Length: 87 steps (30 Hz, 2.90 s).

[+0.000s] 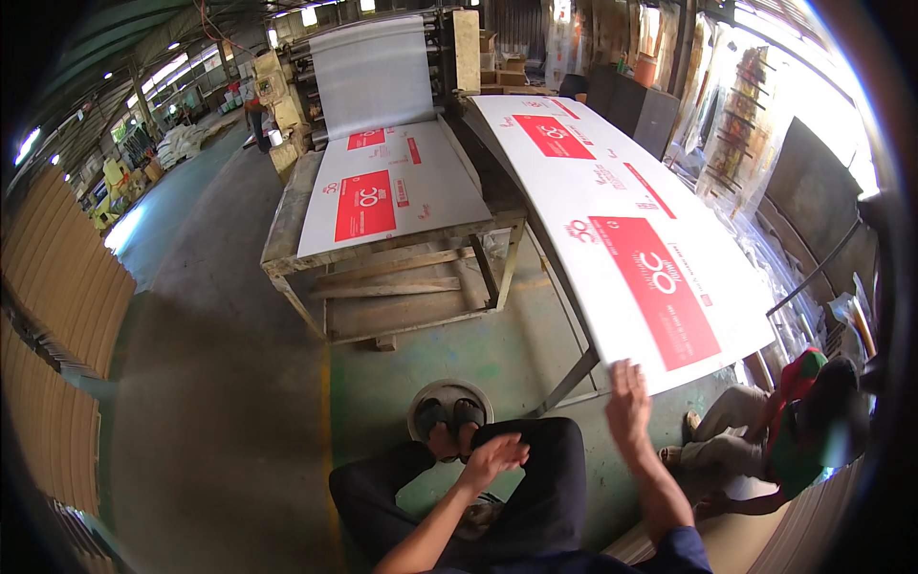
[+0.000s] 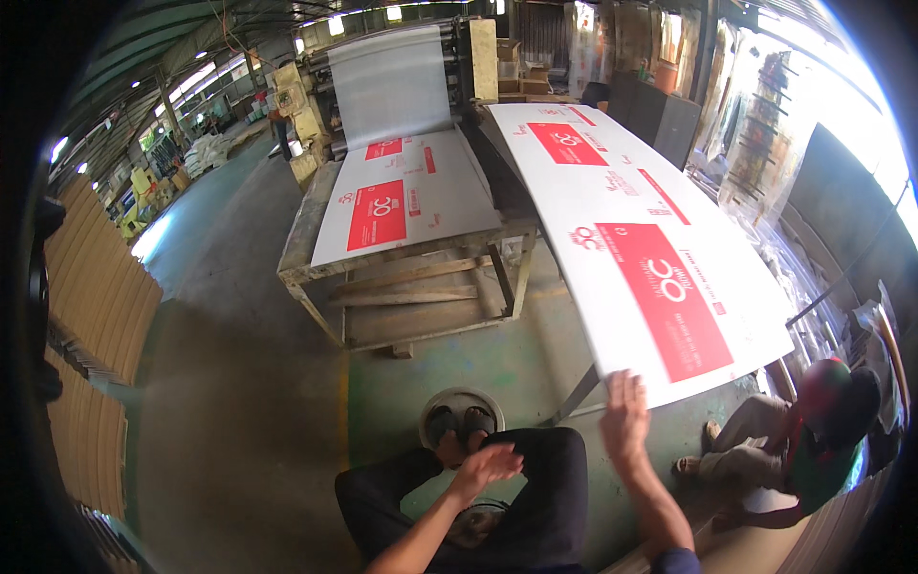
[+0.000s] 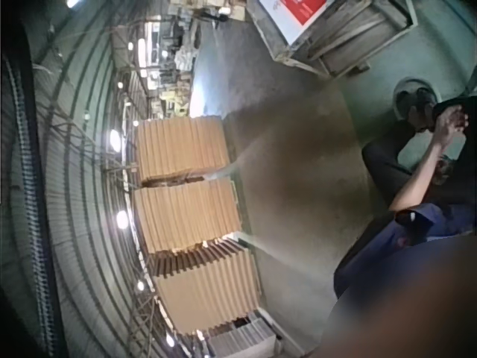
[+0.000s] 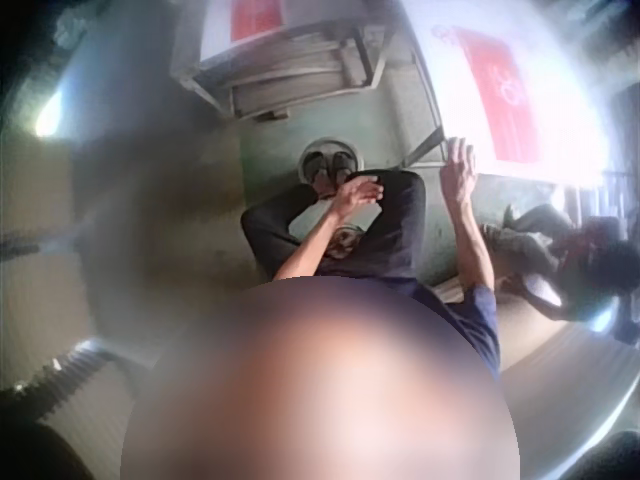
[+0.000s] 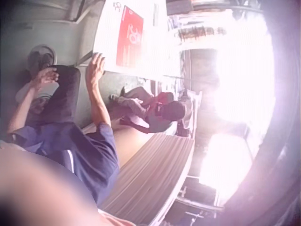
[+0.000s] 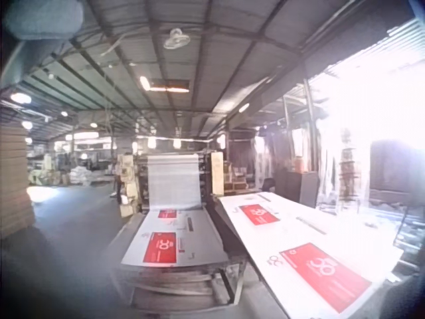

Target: The person sits on a bucket and repeatedly picks up large white cardboard sheets from a conveyor belt, then places them onto a growing stack to the right. The action is a simple, repetitive pick-and-place cycle.

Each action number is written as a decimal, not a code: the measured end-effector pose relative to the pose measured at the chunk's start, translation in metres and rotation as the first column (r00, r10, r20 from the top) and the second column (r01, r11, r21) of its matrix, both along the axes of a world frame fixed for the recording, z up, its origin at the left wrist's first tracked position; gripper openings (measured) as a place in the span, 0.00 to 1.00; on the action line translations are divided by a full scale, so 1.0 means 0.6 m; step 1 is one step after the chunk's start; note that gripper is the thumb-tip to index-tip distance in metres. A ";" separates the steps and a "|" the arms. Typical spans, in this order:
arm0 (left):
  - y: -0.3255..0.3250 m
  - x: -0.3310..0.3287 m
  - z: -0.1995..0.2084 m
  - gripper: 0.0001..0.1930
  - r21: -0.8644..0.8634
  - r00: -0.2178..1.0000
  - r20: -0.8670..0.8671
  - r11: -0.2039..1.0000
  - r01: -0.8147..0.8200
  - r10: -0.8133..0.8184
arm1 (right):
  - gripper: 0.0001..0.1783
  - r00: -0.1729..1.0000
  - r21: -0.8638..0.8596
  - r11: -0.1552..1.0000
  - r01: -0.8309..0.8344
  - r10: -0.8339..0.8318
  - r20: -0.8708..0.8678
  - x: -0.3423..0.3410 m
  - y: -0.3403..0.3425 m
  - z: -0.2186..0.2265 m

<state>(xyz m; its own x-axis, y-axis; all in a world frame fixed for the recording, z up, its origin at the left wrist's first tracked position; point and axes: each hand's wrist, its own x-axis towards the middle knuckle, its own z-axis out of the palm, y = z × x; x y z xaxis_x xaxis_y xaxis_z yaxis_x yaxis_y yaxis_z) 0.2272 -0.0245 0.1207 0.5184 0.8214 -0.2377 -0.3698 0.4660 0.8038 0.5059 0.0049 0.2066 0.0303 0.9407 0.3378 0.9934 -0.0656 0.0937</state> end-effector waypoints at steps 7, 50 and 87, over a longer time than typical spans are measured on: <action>0.108 0.013 0.063 0.19 -0.189 0.996 -0.064 0.981 0.041 -0.054 | 0.32 0.829 -0.018 0.905 -0.425 0.381 -0.410 -0.218 -0.113 0.001; -0.451 -0.555 0.040 0.41 0.093 0.552 -0.421 0.639 -0.763 0.720 | 0.31 0.708 -0.319 0.878 0.356 -0.476 -0.522 0.025 -0.298 -0.101; 0.140 -0.668 -0.081 0.36 0.256 0.620 -0.387 0.725 -0.639 0.683 | 0.34 0.665 -0.205 0.928 0.312 -0.367 -0.650 -0.095 0.262 -0.199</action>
<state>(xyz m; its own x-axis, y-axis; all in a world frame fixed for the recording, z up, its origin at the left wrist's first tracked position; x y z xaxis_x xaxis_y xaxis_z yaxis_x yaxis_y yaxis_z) -0.1734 0.0596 0.0724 -0.3121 0.9285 -0.2011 -0.1607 0.1570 0.9744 0.4491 0.1622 0.0871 0.5427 0.8393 0.0342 0.7038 -0.4321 -0.5639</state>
